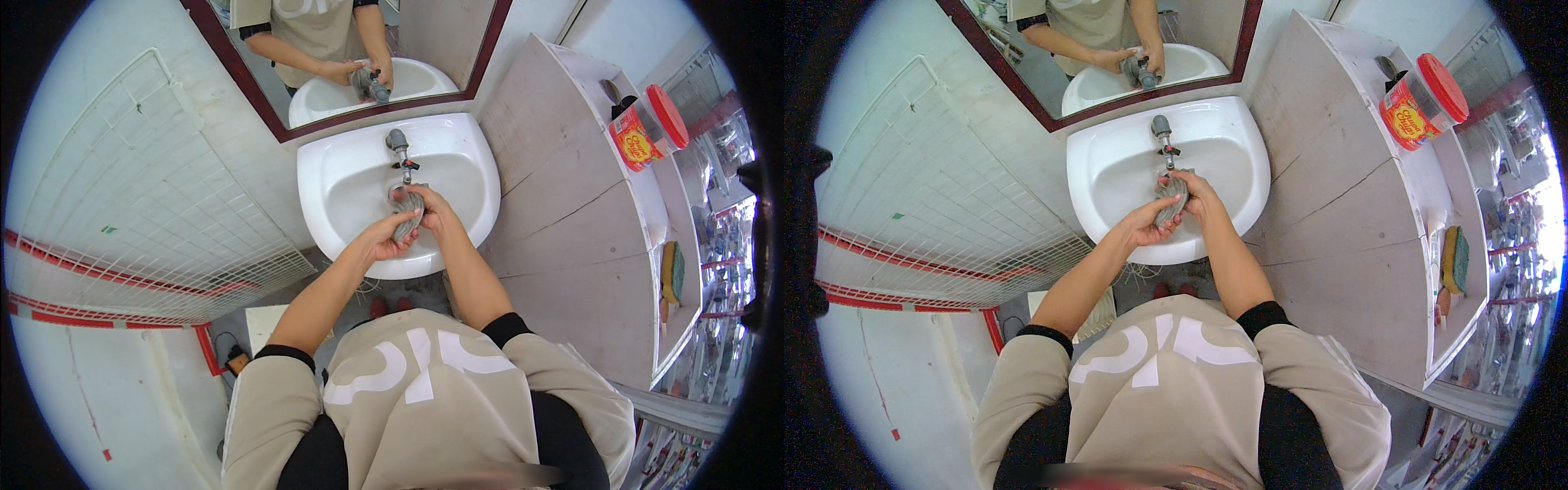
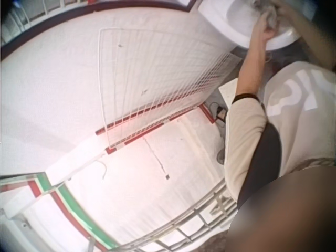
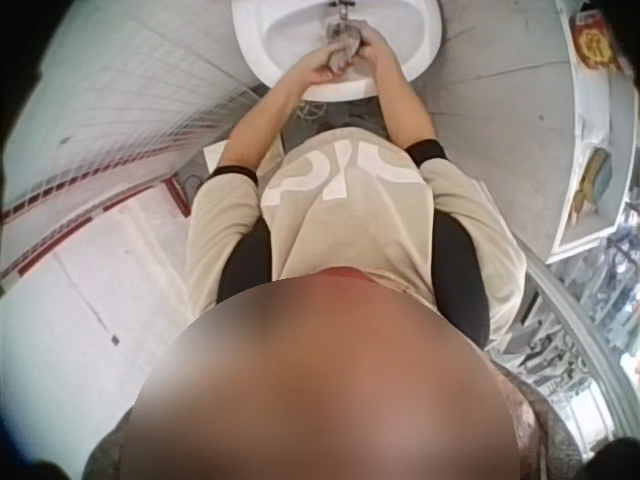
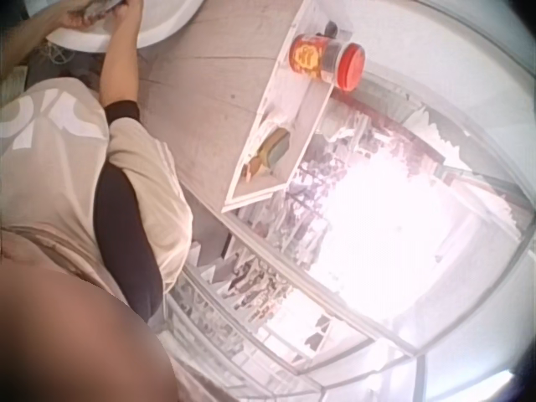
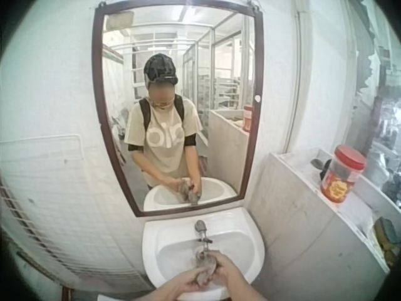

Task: The person washes a gray cloth in a sink, repeatedly soaking, wringing, and rinsing it under running water. The person then carries the damp cloth through a store aisle.

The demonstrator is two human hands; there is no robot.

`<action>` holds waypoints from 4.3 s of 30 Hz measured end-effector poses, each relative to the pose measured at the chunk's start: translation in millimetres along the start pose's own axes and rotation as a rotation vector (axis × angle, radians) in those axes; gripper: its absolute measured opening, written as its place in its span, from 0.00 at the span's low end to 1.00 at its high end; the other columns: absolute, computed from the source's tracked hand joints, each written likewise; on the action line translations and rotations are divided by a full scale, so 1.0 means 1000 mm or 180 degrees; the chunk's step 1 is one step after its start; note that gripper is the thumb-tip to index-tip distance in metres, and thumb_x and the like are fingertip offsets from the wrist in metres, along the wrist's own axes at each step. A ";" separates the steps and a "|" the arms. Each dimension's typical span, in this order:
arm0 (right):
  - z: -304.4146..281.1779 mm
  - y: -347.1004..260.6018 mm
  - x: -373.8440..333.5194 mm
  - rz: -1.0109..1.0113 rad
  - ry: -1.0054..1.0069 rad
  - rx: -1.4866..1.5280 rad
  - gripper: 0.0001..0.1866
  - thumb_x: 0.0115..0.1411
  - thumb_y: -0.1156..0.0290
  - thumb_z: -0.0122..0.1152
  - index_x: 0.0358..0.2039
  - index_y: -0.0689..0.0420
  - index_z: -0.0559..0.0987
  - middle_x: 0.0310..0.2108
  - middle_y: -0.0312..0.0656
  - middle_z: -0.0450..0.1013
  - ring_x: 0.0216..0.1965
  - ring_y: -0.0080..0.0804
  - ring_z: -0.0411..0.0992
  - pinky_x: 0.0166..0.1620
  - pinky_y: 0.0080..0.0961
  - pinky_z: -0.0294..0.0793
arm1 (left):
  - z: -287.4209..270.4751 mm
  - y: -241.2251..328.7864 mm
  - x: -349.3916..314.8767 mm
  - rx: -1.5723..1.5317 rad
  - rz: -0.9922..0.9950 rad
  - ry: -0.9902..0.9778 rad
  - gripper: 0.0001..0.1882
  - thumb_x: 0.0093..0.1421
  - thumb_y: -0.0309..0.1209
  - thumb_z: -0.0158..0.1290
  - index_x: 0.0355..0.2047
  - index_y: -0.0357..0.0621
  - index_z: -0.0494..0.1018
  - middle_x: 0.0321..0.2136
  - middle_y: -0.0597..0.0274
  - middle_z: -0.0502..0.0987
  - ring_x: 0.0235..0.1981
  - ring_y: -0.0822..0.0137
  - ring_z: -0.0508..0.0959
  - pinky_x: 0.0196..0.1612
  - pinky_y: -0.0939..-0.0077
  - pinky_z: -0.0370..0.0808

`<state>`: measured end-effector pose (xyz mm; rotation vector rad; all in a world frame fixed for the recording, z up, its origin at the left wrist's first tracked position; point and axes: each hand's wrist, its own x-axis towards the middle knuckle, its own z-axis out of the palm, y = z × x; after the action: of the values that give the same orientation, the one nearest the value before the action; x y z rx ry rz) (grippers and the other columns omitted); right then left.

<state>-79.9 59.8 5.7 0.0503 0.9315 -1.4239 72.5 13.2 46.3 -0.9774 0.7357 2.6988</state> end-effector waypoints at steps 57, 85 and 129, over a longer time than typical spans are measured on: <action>0.021 -0.007 -0.095 -0.0760 0.0590 -0.1473 0.44 0.54 0.41 0.60 0.61 0.54 0.56 0.50 0.48 0.63 0.50 0.41 0.65 0.44 0.45 0.76 | 0.001 0.007 -0.028 0.3699 0.2071 0.1633 0.34 0.62 0.59 0.41 0.38 0.32 0.69 0.24 0.51 0.74 0.29 0.63 0.75 0.31 0.70 0.72; 0.110 -0.090 -0.195 -0.3455 -0.0118 -0.1529 0.04 0.67 0.77 0.43 0.41 0.57 0.64 0.40 0.47 0.76 0.38 0.26 0.75 0.40 0.22 0.76 | 0.000 0.005 -0.068 0.0863 0.2500 -0.0263 0.34 0.59 0.24 0.48 0.65 0.56 0.52 0.54 0.64 0.68 0.51 0.69 0.70 0.52 0.67 0.69; 0.039 -0.141 -0.143 -0.1475 -0.0033 -0.5806 0.20 0.49 0.54 0.68 0.32 0.58 0.79 0.27 0.44 0.75 0.31 0.34 0.72 0.37 0.29 0.70 | 0.017 0.113 -0.121 0.5230 0.2880 0.0909 0.09 0.53 0.28 0.58 0.34 0.39 0.76 0.28 0.64 0.77 0.31 0.72 0.74 0.37 0.78 0.70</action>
<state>-161.0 125.3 182.5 -1.5745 1.9728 -0.4805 120.1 -75.4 178.8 -0.4829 3.0896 1.1713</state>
